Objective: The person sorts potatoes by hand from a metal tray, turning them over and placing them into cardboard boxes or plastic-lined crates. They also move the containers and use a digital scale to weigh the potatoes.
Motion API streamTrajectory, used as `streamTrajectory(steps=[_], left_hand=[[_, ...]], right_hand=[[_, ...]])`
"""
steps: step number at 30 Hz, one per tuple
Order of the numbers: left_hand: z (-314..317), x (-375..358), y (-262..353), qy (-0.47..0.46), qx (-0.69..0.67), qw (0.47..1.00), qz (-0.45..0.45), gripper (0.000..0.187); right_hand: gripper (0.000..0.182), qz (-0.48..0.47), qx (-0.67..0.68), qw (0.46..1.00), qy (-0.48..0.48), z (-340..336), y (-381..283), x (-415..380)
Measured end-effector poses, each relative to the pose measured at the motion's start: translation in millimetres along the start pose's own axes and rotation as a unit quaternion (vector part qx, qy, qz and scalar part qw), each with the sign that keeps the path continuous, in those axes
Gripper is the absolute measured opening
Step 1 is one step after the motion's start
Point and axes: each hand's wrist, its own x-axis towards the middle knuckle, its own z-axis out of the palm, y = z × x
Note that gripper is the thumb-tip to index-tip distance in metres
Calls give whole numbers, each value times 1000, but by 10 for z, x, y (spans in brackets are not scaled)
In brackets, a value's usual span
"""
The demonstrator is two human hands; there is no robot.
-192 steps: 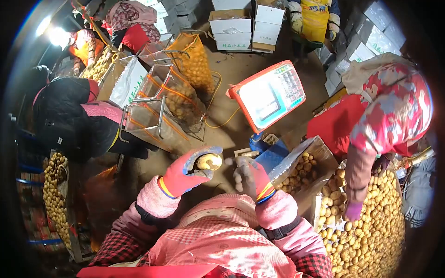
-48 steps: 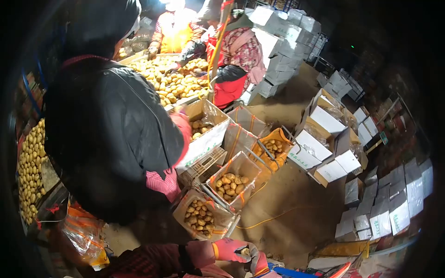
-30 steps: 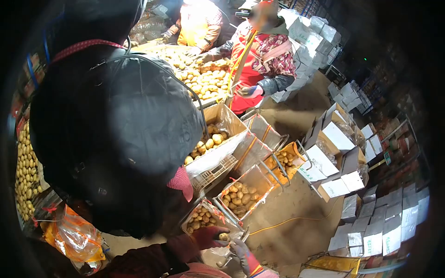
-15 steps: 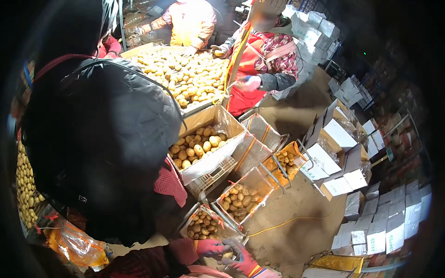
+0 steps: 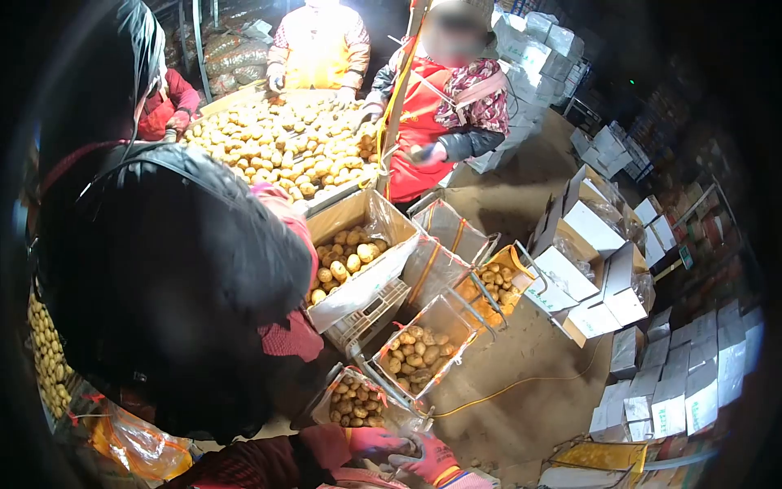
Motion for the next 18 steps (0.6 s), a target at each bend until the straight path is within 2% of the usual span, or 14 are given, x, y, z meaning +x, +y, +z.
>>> streamTrajectory(steps=[1, 2, 4, 5, 7, 8, 10, 11, 13, 15, 18], left_hand=[[3, 26, -50, -8, -63, 997, -42, 38], [45, 53, -112, 14, -94, 995, -33, 37], [136, 6, -38, 33, -122, 992, -25, 38], [149, 3, -61, 34, -32, 998, 44, 43], [133, 29, -47, 32, 61, 991, 111, 50], [110, 83, -16, 23, 34, 999, 34, 51], [99, 111, -15, 15, 9, 999, -46, 55], [109, 101, -27, 22, 114, 993, 1, 59], [153, 49, 82, 27, 218, 974, 47, 66], [191, 41, 191, 17, 243, 970, 17, 69], [198, 43, 299, -4, 197, 980, -34, 69]], right_hand=[[70, -23, -43, 999, 4, 9, 80, -16], [66, -45, -86, 995, 9, 20, 140, -27], [65, -5, -136, 991, -2, 19, 63, -51], [63, 33, -187, 982, -16, 14, 9, -63], [63, 54, -206, 977, -21, -18, -83, -77], [64, 73, -228, 970, -27, -42, -136, -87], [64, 97, -263, 959, -38, -76, -312, -123], [65, 120, -298, 946, -51, -78, -359, -133], [65, 121, -283, 948, -79, -88, -319, -128], [66, 121, -269, 949, -107, -81, -305, -153], [59, 101, -275, 955, -49, -31, -284, -221]])
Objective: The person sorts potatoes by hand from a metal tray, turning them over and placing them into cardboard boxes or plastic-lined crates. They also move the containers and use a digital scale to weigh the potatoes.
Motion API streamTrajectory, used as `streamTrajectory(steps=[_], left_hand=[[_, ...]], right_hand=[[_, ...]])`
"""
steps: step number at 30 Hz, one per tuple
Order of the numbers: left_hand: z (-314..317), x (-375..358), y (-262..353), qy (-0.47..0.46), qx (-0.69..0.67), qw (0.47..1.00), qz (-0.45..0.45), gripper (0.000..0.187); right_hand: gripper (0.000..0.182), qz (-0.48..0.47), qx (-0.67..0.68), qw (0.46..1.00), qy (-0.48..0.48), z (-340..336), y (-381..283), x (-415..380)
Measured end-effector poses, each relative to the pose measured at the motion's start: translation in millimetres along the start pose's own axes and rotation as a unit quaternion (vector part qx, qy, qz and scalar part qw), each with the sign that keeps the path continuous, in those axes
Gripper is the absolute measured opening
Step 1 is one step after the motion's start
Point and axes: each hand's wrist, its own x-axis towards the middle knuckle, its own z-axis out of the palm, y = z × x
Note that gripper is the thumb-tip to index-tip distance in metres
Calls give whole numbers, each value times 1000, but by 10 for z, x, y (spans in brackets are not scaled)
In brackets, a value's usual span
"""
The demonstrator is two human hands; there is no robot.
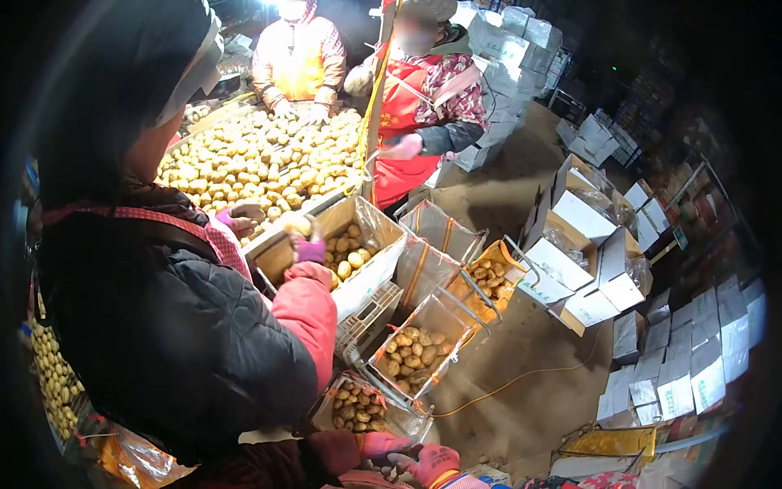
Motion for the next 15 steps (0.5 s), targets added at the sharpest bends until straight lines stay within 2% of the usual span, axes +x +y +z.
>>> streamTrajectory(steps=[1, 2, 4, 5, 8, 9, 11, 14, 15], left_hand=[[-8, -12, 45, -9, -18, 1000, -12, 69], [13, -28, 95, 18, -106, 992, -70, 63], [87, 150, -66, 45, -191, 973, -126, 61], [183, 447, -451, 55, -176, 982, -40, 60], [131, 154, 45, -22, -198, 976, -82, 59], [128, 36, 199, 6, -228, 972, -53, 53], [175, 46, 201, 34, -256, 966, -24, 48], [261, 139, 120, 31, -383, 922, -46, 40], [219, 33, 257, 7, -334, 942, -26, 39]], right_hand=[[57, -13, 8, 999, 32, 36, 27, -6], [55, -26, 16, 997, 65, 54, 43, -12], [50, -26, 18, 997, 71, 40, 43, -19], [46, -27, 21, 997, 75, 36, 45, -26], [35, -20, -23, 997, 76, 93, 99, 15], [35, -18, -23, 997, 77, 167, 159, 32], [25, -83, -13, 981, 176, 510, 420, 69], [25, -124, 63, 954, 265, 724, 635, 133], [24, -129, 91, 946, 284, 758, 672, 146]])
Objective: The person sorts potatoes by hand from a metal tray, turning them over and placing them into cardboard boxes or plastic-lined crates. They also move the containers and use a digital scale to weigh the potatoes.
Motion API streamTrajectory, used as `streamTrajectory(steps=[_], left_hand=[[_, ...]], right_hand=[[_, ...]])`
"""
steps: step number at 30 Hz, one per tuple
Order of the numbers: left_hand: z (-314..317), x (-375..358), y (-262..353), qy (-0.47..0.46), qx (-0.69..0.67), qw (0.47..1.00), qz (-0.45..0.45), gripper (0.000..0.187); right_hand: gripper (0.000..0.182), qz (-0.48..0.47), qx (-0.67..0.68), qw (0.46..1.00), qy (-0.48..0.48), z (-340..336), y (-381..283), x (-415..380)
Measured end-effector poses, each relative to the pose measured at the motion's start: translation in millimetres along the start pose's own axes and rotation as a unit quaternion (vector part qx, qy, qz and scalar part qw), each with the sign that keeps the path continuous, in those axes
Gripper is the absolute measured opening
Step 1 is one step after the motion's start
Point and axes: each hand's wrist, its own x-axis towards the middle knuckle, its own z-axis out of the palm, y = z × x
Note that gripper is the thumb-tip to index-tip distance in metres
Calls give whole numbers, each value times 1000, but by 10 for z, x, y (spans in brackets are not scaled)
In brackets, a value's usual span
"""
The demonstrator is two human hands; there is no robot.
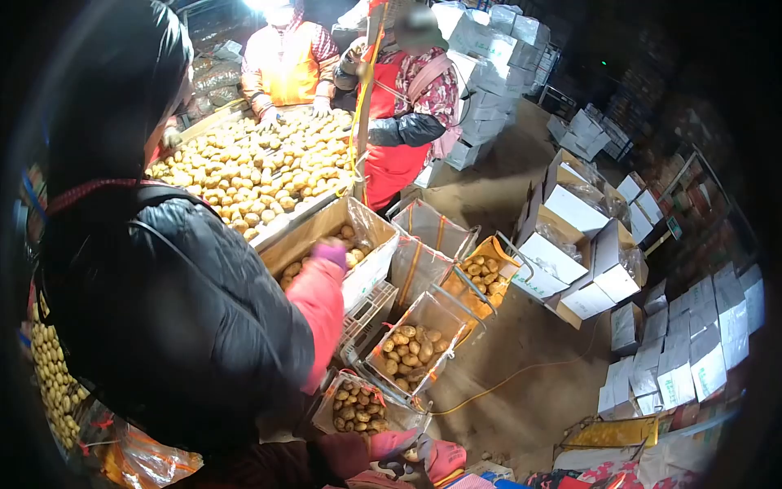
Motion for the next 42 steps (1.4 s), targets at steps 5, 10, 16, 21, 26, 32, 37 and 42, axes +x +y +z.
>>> streamTrajectory(steps=[5, 10, 16, 21, 26, 32, 37, 42], left_hand=[[231, -202, 243, 33, 40, 999, -8, 43], [101, 120, -136, 34, 101, 994, 17, 60], [-41, 554, -702, 92, 223, 939, 244, 74], [177, 366, -442, 91, 353, 918, 158, 77], [695, 234, -340, 117, 241, 963, -23, 58], [1321, 319, -509, 106, 441, 891, -28, 70], [2232, 418, -697, 62, 572, 818, 7, 55], [2987, 680, -1293, -27, 606, 793, 53, 47]], right_hand=[[24, 12, 43, 999, 22, -26, 4, -53], [25, 37, 69, 997, 10, -130, -76, -156], [31, 120, 248, 961, -29, -233, -155, -370], [38, 158, 227, 960, -44, -456, -254, -590], [40, 191, 120, 966, -127, -468, -113, -1030], [44, 225, 246, 942, -31, -417, -97, -1798], [37, 278, 433, 842, 165, -319, -150, -2708], [21, 313, 292, 847, 315, -343, -373, -3732]])
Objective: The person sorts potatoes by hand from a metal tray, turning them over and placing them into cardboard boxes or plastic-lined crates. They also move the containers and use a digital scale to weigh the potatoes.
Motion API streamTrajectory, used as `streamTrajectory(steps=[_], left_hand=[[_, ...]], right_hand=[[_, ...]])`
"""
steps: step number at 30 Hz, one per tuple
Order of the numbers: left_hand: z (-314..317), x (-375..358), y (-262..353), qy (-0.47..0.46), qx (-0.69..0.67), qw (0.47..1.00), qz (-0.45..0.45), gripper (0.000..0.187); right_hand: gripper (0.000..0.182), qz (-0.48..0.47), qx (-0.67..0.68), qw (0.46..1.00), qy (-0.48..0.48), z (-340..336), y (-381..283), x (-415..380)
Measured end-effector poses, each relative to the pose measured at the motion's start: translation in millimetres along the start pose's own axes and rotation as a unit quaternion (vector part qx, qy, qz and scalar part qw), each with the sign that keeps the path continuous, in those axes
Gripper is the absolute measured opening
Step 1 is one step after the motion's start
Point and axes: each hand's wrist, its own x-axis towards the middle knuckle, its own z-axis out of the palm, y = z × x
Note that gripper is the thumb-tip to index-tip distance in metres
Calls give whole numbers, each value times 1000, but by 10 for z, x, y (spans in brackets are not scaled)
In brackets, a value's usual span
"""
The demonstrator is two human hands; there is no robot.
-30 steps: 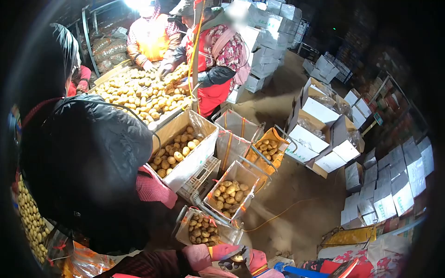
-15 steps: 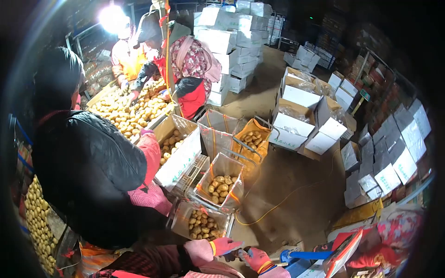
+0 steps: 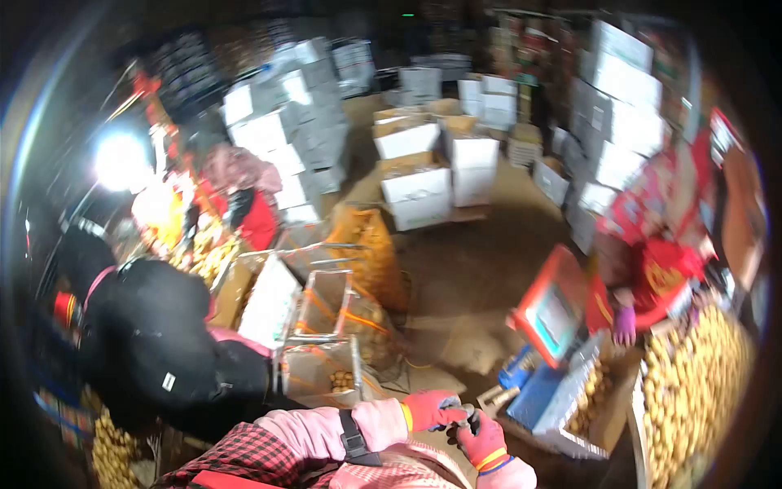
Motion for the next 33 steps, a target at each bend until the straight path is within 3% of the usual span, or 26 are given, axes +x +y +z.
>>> streamTrajectory(steps=[1, 2, 3, 4, 5, 6, 7, 8, 9, 10, 11, 14, 16, 17, 20, 21, 23, 25, 26, 27, 30, 32, 33], left_hand=[[197, 61, 70, -2, 6, 999, 39, 46], [436, 115, 135, -17, 7, 997, 80, 46], [693, 213, 137, -43, -25, 996, 70, 45], [816, 248, 362, -130, -54, 990, 13, 31], [1061, 477, 180, -186, -63, 976, 92, 28], [1203, 522, 331, -243, -150, 955, 82, 28], [1381, 601, 422, -214, -143, 963, 82, 31], [1488, 686, 540, -244, -164, 954, 52, 40], [1618, 743, 654, -282, -216, 935, -16, 52], [1655, 629, 1103, -346, -233, 907, -61, 61], [1766, 552, 1387, -358, -222, 902, -95, 64], [2083, 647, 1626, -414, -188, 884, -110, 66], [2304, 778, 1661, -453, -148, 871, -119, 67], [2447, 833, 1669, -470, -136, 863, -123, 67], [2912, 1016, 1513, -487, -141, 858, -83, 72], [2890, 1039, 1693, -590, -117, 796, -69, 62], [3062, 1242, 1632, -667, -89, 739, 18, 49], [3096, 1185, 1991, -675, -112, 724, -87, 39], [3122, 1226, 2141, -687, -106, 714, -87, 35], [3164, 1247, 2215, -683, -130, 710, -112, 36], [3354, 1651, 2048, -695, -84, 711, -68, 34], [3416, 1788, 2062, -653, -39, 755, 42, 32], [3429, 1843, 2103, -662, -41, 748, 33, 32]], right_hand=[[21, 126, 68, 990, 13, -245, -466, -184], [24, 170, 148, 973, 44, -397, -379, -374], [25, 128, 36, 987, 88, -469, -32, -554], [23, 125, 79, 980, 132, -508, 256, -748], [21, 127, 140, 968, 165, -585, 484, -923], [14, 85, 130, 962, 226, -737, 537, -1083], [16, 37, 81, 947, 308, -869, 630, -1231], [21, 44, 86, 932, 348, -1009, 706, -1403], [32, 177, 240, 895, 333, -1087, 815, -1583], [46, 207, 269, 869, 359, -1269, 590, -1774], [61, 229, 227, 858, 401, -1339, 583, -1950], [76, 191, 233, 827, 474, -1439, 680, -2297], [79, 117, 59, 862, 489, -1484, 660, -2386], [84, 102, 72, 864, 487, -1533, 540, -2425], [76, 59, -71, 889, 449, -1643, 563, -2444], [70, 112, -15, 874, 473, -1567, 632, -2456], [66, 152, -35, 865, 477, -1672, 704, -2502], [64, 199, -129, 851, 469, -1801, 684, -2482], [66, 231, -145, 850, 452, -1843, 732, -2462], [79, 274, -165, 853, 412, -1915, 736, -2422], [86, 337, -164, 853, 362, -2155, 730, -2297], [89, 360, -126, 858, 345, -2222, 833, -2215], [89, 373, -121, 853, 343, -2230, 873, -2174]])
